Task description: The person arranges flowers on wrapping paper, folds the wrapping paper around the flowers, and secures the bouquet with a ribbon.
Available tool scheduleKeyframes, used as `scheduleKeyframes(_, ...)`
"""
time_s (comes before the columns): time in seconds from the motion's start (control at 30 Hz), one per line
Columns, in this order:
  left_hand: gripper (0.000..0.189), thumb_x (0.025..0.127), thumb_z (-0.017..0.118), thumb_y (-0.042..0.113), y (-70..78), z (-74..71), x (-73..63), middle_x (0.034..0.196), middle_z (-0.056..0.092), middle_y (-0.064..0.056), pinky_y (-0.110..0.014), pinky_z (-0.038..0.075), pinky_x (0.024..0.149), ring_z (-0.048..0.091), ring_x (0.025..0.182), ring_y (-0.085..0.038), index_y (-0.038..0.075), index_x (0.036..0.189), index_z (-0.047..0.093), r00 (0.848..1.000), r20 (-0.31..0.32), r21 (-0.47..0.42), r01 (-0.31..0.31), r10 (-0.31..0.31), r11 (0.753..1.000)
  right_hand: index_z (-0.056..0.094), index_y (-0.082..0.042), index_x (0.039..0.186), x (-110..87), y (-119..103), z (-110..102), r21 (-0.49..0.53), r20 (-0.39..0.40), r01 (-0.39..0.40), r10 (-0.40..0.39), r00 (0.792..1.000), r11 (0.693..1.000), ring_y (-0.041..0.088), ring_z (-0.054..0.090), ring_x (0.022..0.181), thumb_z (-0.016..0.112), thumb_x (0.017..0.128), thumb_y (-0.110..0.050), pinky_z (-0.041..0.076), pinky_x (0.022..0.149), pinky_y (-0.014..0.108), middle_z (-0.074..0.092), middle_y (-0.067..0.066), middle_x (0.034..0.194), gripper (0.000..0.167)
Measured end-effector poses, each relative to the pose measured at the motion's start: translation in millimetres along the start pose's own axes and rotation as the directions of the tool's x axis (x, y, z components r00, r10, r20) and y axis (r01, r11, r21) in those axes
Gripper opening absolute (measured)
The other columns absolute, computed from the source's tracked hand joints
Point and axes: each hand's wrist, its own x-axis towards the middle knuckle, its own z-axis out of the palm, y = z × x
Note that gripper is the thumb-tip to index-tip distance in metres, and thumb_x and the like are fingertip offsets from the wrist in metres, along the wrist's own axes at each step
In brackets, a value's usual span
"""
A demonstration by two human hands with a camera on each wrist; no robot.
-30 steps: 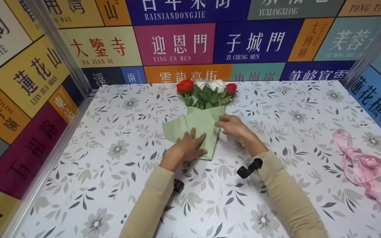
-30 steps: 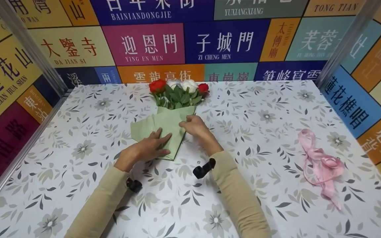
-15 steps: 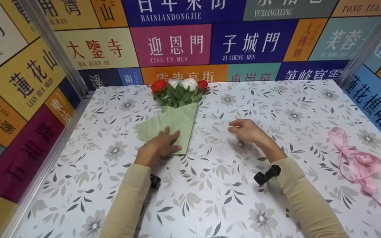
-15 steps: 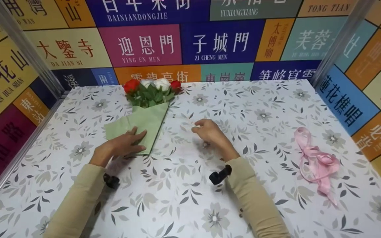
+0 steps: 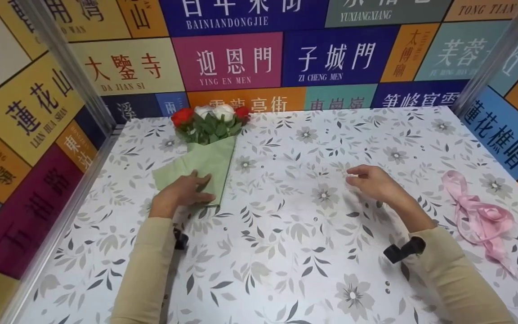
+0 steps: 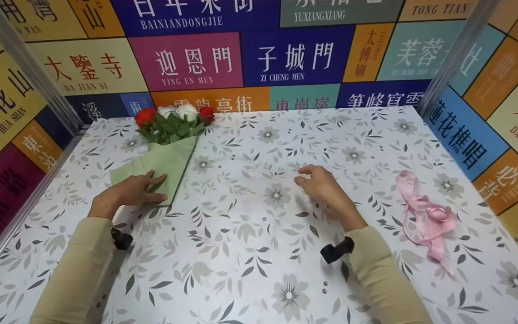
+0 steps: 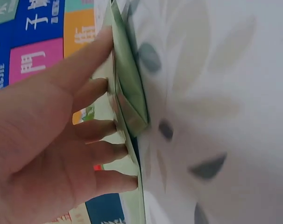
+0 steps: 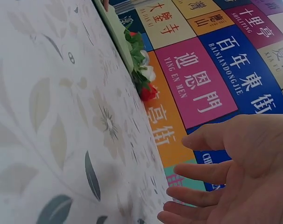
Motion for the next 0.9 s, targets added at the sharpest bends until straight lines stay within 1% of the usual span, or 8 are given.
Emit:
scheduleKeyframes(0.17, 0.085, 0.094, 0.064, 0.050, -14.6, -4.8, 0.3, 0.165, -0.001, -0.031, -0.061, 0.020, 0.122, 0.009, 0.151, -0.051, 0.016, 0.159, 0.020, 0.999, -0.029, -0.006, 0.018, -0.018, 1.000, 0.045, 0.004, 0.145, -22.4, 22, -22, -0.071, -0.035, -0.006, 0.004, 0.999, 0.997, 0.054, 0.034, 0.140, 0.049, 0.105, -0.033, 0.037, 0.110, 0.064, 0.038, 0.035, 0.151, 0.055)
scheduleKeyframes(0.37, 0.092, 0.091, 0.069, 0.049, -20.6, -6.3, 2.6, 0.163, -0.001, -0.034, -0.066, 0.018, 0.120, 0.003, 0.149, -0.057, 0.012, 0.159, 0.020, 0.998, -0.068, 0.029, 0.008, -0.006, 1.000, 0.045, 0.005, 0.144, -55.8, 54, -45, -0.181, -0.125, -0.030, 0.007, 0.992, 0.983, 0.059, 0.039, 0.130, 0.048, 0.105, -0.036, 0.035, 0.104, 0.070, 0.033, 0.039, 0.150, 0.057)
scheduleKeyframes(0.5, 0.090, 0.093, 0.069, 0.045, -20.9, -6.5, 2.5, 0.163, -0.003, -0.035, -0.072, 0.015, 0.117, 0.000, 0.149, -0.057, 0.011, 0.160, 0.020, 0.996, -0.093, 0.055, 0.014, -0.009, 0.998, 0.043, 0.005, 0.145, -71.8, 73, -64, -0.199, -0.158, -0.081, 0.050, 0.986, 0.977, 0.061, 0.037, 0.130, 0.046, 0.105, -0.040, 0.033, 0.103, 0.072, 0.033, 0.040, 0.149, 0.060)
scheduleKeyframes(0.6, 0.089, 0.094, 0.066, 0.045, -22.2, -5.8, 1.4, 0.163, -0.004, -0.033, -0.075, 0.014, 0.115, -0.002, 0.149, -0.058, 0.011, 0.160, 0.018, 0.994, -0.102, 0.072, 0.032, -0.025, 0.997, 0.037, 0.004, 0.149, -82.3, 87, -79, -0.175, -0.157, -0.150, 0.123, 0.980, 0.973, 0.063, 0.032, 0.132, 0.042, 0.105, -0.046, 0.031, 0.100, 0.075, 0.029, 0.042, 0.150, 0.067)
scheduleKeyframes(0.67, 0.089, 0.095, 0.063, 0.047, -23.7, -5.4, 0.6, 0.164, -0.005, -0.032, -0.077, 0.013, 0.114, -0.003, 0.149, -0.058, 0.011, 0.161, 0.016, 0.994, -0.102, 0.078, 0.045, -0.037, 0.996, 0.032, 0.003, 0.152, -88.5, 95, -87, -0.138, -0.169, -0.213, 0.189, 0.967, 0.967, 0.065, 0.029, 0.133, 0.039, 0.104, -0.050, 0.030, 0.100, 0.076, 0.025, 0.043, 0.151, 0.072)
scheduleKeyframes(0.8, 0.089, 0.096, 0.061, 0.050, -26.8, -5.2, 0.1, 0.165, -0.009, -0.029, -0.077, 0.011, 0.114, -0.007, 0.149, -0.057, 0.014, 0.161, 0.012, 0.994, -0.088, 0.072, 0.065, -0.059, 0.995, 0.024, 0.004, 0.155, -96.5, 114, -96, -0.061, -0.218, -0.333, 0.312, 0.925, 0.941, 0.058, 0.038, 0.125, 0.039, 0.103, -0.052, 0.038, 0.097, 0.070, 0.029, 0.044, 0.147, 0.077)
scheduleKeyframes(0.87, 0.090, 0.095, 0.062, 0.051, -28.1, -5.3, 1.6, 0.165, -0.008, -0.029, -0.077, 0.011, 0.114, -0.007, 0.149, -0.057, 0.015, 0.161, 0.013, 0.993, -0.097, 0.083, 0.068, -0.059, 0.994, 0.023, 0.005, 0.155, -99.2, 122, -99, -0.054, -0.231, -0.392, 0.370, 0.900, 0.919, 0.055, 0.039, 0.120, 0.039, 0.103, -0.053, 0.039, 0.096, 0.068, 0.030, 0.044, 0.146, 0.079)
scheduleKeyframes(0.9, 0.090, 0.095, 0.062, 0.050, -29.0, -5.3, 2.3, 0.165, -0.008, -0.029, -0.078, 0.010, 0.113, -0.007, 0.149, -0.057, 0.015, 0.161, 0.014, 0.993, -0.106, 0.084, 0.066, -0.057, 0.994, 0.025, 0.006, 0.153, -101.0, 127, -100, -0.072, -0.235, -0.406, 0.380, 0.895, 0.911, 0.054, 0.040, 0.118, 0.038, 0.103, -0.052, 0.040, 0.095, 0.068, 0.031, 0.044, 0.144, 0.078)
